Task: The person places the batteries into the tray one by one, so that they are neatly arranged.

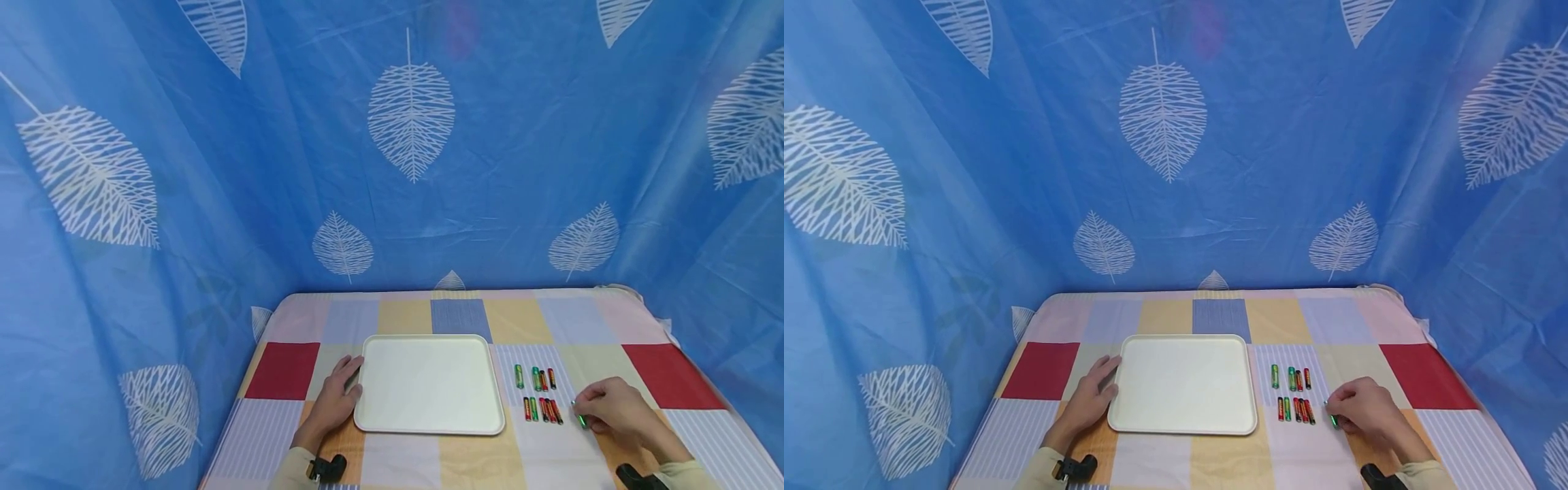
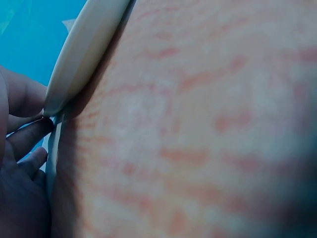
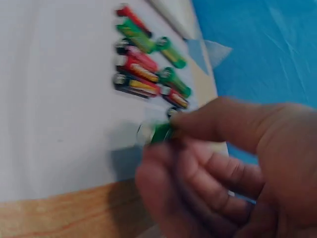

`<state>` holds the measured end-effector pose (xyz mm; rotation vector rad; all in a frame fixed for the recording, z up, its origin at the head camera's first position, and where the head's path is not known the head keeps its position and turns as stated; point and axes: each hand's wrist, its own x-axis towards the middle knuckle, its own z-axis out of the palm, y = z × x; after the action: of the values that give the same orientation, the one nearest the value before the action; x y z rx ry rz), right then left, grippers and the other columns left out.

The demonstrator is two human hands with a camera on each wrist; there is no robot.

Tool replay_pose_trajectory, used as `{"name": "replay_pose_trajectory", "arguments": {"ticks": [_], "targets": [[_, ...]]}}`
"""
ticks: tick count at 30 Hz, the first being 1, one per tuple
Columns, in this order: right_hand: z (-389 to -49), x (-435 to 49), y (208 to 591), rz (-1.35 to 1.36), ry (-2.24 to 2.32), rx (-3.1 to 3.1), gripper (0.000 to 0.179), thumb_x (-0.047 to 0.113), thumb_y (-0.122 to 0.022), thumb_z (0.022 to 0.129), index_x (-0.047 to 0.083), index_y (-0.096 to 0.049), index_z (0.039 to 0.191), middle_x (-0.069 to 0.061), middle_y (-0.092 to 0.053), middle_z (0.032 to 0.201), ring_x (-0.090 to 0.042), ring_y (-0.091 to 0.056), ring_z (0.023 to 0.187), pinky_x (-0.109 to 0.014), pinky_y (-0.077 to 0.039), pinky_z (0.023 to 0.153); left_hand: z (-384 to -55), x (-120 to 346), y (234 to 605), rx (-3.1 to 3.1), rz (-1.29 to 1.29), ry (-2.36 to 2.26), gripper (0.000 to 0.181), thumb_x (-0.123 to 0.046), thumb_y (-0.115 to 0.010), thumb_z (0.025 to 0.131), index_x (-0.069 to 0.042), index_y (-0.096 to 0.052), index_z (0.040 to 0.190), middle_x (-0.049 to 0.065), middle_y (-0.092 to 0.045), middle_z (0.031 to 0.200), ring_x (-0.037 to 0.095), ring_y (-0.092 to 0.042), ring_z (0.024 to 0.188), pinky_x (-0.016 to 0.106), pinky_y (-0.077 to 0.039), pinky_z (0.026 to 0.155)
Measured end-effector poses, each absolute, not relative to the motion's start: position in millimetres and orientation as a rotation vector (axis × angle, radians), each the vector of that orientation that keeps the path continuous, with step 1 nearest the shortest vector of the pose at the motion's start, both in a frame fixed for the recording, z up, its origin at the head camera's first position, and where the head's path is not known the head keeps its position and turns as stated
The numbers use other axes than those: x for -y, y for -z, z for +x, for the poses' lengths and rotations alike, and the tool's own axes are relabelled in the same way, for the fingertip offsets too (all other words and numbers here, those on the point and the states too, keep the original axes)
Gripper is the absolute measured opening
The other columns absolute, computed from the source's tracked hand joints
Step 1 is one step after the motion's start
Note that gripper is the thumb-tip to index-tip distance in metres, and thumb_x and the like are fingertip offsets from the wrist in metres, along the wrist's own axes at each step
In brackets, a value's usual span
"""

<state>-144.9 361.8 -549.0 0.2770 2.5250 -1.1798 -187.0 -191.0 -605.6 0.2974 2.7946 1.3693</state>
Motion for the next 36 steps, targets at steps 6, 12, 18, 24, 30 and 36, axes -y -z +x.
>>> {"name": "replay_pose_trajectory", "arguments": {"ticks": [6, 12, 18, 24, 30, 36], "targets": [[-148.7, -386.0, 542.2, 0.232, 1.640, -2.051, 0.028, 0.019, -0.070, 0.107, -0.003, -0.076, 0.122, -0.004, -0.079, 0.102, -0.016, -0.076, 0.085, -0.032, -0.067, 0.080, -187.9, 190.4, 606.4, -2.801, 0.290, -1.362, 0.059, -0.004, -0.062, 0.104, -0.007, -0.052, 0.162, 0.030, -0.037, 0.172, 0.057, -0.036, 0.158, 0.077, -0.029, 0.124], [-149.0, -384.3, 533.5, 0.187, 1.877, -1.727, 0.024, 0.019, -0.064, 0.111, 0.008, -0.075, 0.129, -0.005, -0.078, 0.117, -0.015, -0.081, 0.098, -0.032, -0.066, 0.091, -188.4, 192.5, 606.5, -2.785, 0.297, -1.393, 0.058, -0.003, -0.060, 0.104, -0.005, -0.052, 0.162, 0.031, -0.036, 0.173, 0.057, -0.034, 0.159, 0.076, -0.029, 0.125], [-156.2, -358.4, 526.2, 0.212, 1.919, -1.738, 0.037, 0.020, -0.066, 0.110, 0.000, -0.063, 0.142, -0.007, -0.076, 0.120, -0.016, -0.081, 0.104, -0.033, -0.065, 0.093, -188.1, 192.3, 605.8, -2.776, 0.267, -1.386, 0.059, -0.003, -0.060, 0.104, -0.007, -0.052, 0.163, 0.030, -0.034, 0.174, 0.056, -0.033, 0.160, 0.076, -0.028, 0.125], [-169.9, -317.0, 524.6, 0.182, 1.905, -1.812, 0.041, 0.020, -0.072, 0.106, -0.005, -0.063, 0.138, -0.007, -0.075, 0.110, -0.014, -0.079, 0.097, -0.031, -0.065, 0.091, -188.3, 191.3, 604.1, -2.771, 0.274, -1.396, 0.060, -0.001, -0.060, 0.104, -0.005, -0.052, 0.163, 0.030, -0.036, 0.173, 0.055, -0.032, 0.161, 0.074, -0.027, 0.127], [-183.7, -271.4, 523.5, 0.137, 1.892, -1.835, 0.043, 0.019, -0.074, 0.104, -0.009, -0.065, 0.136, -0.006, -0.078, 0.104, -0.015, -0.080, 0.094, -0.030, -0.067, 0.086, -188.9, 191.2, 605.3, -2.777, 0.309, -1.387, 0.060, -0.001, -0.060, 0.104, -0.004, -0.051, 0.163, 0.030, -0.036, 0.173, 0.056, -0.033, 0.160, 0.075, -0.028, 0.126], [-198.2, -224.9, 529.1, 0.095, 1.892, -1.864, 0.037, 0.015, -0.075, 0.103, -0.011, -0.069, 0.129, -0.006, -0.080, 0.098, -0.012, -0.080, 0.087, -0.028, -0.067, 0.081, -189.5, 192.3, 607.2, -2.781, 0.339, -1.404, 0.059, 0.000, -0.060, 0.103, -0.002, -0.051, 0.162, 0.031, -0.038, 0.171, 0.055, -0.033, 0.160, 0.075, -0.028, 0.126]]}}
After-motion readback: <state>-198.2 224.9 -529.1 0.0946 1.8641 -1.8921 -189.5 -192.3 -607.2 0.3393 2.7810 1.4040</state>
